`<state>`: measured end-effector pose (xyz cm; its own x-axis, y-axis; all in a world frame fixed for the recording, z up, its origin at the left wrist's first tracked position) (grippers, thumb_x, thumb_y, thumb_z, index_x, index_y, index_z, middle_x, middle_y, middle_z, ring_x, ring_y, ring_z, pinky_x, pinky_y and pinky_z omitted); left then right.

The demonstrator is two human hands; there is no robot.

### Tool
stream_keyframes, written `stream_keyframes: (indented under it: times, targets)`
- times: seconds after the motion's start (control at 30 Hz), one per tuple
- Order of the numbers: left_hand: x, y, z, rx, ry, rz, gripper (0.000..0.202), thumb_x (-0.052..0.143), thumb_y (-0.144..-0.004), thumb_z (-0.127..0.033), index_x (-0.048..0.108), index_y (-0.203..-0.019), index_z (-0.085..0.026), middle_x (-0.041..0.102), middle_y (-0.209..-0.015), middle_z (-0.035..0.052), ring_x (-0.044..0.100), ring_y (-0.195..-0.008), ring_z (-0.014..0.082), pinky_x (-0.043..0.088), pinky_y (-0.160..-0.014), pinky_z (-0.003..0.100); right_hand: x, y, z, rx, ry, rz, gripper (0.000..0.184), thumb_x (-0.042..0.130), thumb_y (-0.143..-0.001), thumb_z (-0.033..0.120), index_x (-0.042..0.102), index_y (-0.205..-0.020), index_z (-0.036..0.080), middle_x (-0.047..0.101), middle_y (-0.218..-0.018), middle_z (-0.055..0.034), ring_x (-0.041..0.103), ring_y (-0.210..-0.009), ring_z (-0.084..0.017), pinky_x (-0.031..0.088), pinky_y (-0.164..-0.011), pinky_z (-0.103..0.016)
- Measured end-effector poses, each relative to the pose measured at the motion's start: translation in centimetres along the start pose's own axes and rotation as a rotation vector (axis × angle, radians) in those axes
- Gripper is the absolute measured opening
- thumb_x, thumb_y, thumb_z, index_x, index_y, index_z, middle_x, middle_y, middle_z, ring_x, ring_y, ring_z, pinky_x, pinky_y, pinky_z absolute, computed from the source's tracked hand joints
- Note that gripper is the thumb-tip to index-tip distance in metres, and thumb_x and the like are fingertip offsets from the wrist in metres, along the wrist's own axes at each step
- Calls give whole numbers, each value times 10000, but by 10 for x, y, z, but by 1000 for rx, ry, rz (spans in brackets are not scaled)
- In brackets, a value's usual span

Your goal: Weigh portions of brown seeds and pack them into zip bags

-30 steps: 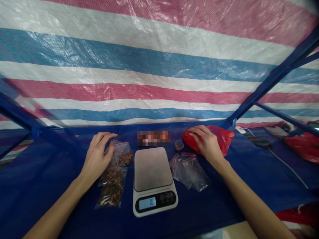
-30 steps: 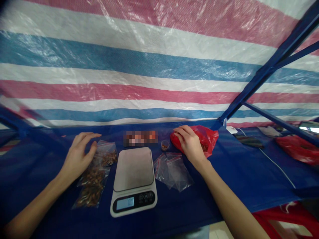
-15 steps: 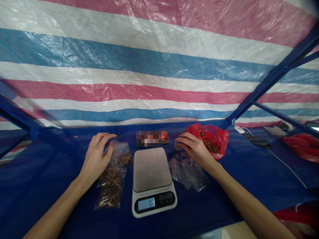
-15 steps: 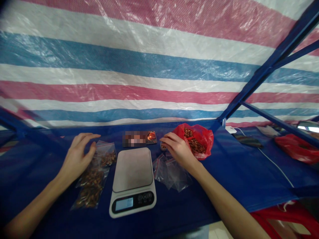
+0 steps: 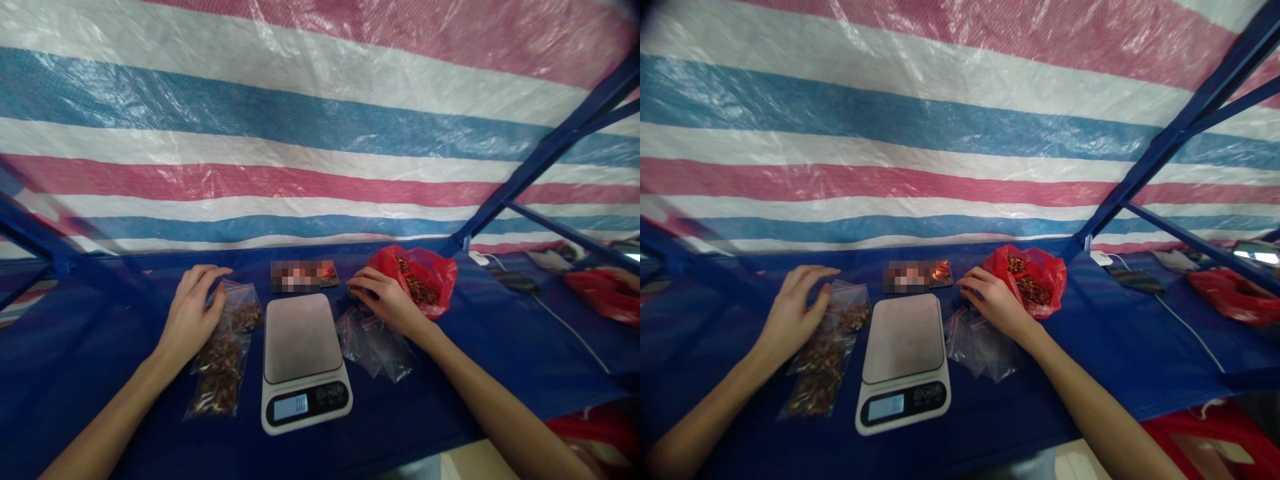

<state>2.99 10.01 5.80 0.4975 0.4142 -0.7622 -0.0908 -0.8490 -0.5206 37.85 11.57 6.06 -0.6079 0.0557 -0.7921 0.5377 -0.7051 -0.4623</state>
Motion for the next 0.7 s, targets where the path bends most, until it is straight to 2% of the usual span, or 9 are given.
stream_keyframes:
  times: [0.33, 0.5, 0.6, 0.7]
  targets:
    - [0, 0, -1, -9, -8, 8, 323, 425, -1023, -338, 645, -1230, -224, 625, -1185, 105, 601, -1176, 323, 476, -1065, 529, -12, -1, 0, -8, -1, -54, 193, 601, -1018, 127, 761, -1094, 203, 731, -1014, -80, 726, -900, -199, 599, -807, -317]
    - [0, 0, -1, -17, -8, 15, 314, 422, -1026, -335, 631, -1237, -234, 616, -1202, 105, 591, -1190, 319, 471, -1073, 528, -24, -1, 0, -5, -8, -129, 229, 557, -1030, 127, 765, -1075, 212, 739, -1011, -78, 728, -915, -199, 596, -816, -323]
    - [1, 0, -1, -19, -6, 24, 312, 421, -1028, -332, 627, -1239, -233, 611, -1197, 106, 590, -1190, 318, 471, -1072, 528, -27, -2, 1, 4, 3, -112, 254, 540, -1023, 132, 768, -1080, 229, 749, -1018, -74, 736, -915, -204, 603, -812, -329]
    - [0, 0, -1, -19, -5, 21, 303, 427, -1024, -328, 628, -1233, -240, 612, -1197, 103, 590, -1191, 318, 470, -1073, 523, -46, 1, 0, 21, 61, -159, 307, 506, -972, 85, 771, -1027, 231, 766, -1021, -70, 748, -932, -218, 603, -844, -350]
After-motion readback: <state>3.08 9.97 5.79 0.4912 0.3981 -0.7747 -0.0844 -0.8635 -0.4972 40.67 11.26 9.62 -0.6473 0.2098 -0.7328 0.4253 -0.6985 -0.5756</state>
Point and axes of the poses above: each hand's wrist, its own y-axis away from the middle knuckle, its own x-axis out of the palm, z = x × y, the point moved 10 cm from there along -y, towards the middle knuckle
